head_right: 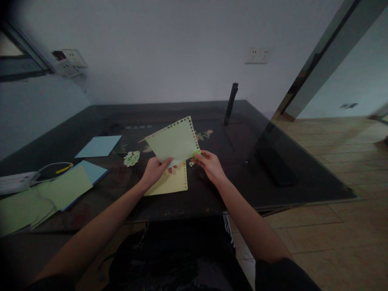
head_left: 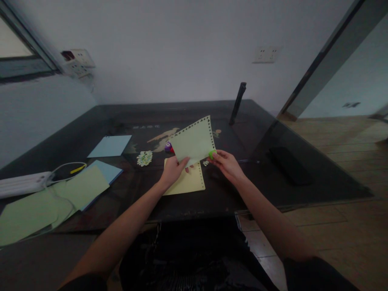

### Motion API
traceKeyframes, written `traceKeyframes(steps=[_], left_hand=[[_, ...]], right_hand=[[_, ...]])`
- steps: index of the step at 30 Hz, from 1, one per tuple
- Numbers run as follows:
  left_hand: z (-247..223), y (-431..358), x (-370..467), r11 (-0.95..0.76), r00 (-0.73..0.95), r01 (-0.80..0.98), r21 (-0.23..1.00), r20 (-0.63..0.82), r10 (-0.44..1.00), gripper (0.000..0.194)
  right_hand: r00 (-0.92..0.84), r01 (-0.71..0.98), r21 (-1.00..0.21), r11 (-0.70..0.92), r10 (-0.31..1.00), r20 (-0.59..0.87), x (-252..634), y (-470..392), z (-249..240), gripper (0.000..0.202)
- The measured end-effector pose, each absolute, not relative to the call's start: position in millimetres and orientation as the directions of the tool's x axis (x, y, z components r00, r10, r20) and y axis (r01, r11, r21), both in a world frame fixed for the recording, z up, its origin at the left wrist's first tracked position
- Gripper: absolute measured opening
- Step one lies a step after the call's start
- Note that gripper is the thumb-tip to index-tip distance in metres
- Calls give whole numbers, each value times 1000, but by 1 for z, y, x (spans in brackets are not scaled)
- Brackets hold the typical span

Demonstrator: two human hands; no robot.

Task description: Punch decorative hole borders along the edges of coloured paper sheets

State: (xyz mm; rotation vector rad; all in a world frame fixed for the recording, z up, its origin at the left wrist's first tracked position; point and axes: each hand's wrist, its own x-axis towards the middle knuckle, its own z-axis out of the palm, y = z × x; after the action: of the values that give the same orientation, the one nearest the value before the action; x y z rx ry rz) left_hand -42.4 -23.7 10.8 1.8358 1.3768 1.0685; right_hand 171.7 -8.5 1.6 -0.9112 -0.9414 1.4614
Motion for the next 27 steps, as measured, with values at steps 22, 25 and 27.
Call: traceKeyframes(steps=[22,25,27], left_hand=[[20,-22,-49,-285,53,482,829,297,953,40],[20,-23,-48,-281,53,467,838,290,955,39],[19,-23,-48,-287,57,451,845,294,954,39]], right_hand=[[-139,-226,-952,-207,974,-178,177,-10,11,37],[-131,-150,-973,-177,979,-158,177,-9,10,40],[-103,-15,-996,-87,991,-85,178,-8,7,41]])
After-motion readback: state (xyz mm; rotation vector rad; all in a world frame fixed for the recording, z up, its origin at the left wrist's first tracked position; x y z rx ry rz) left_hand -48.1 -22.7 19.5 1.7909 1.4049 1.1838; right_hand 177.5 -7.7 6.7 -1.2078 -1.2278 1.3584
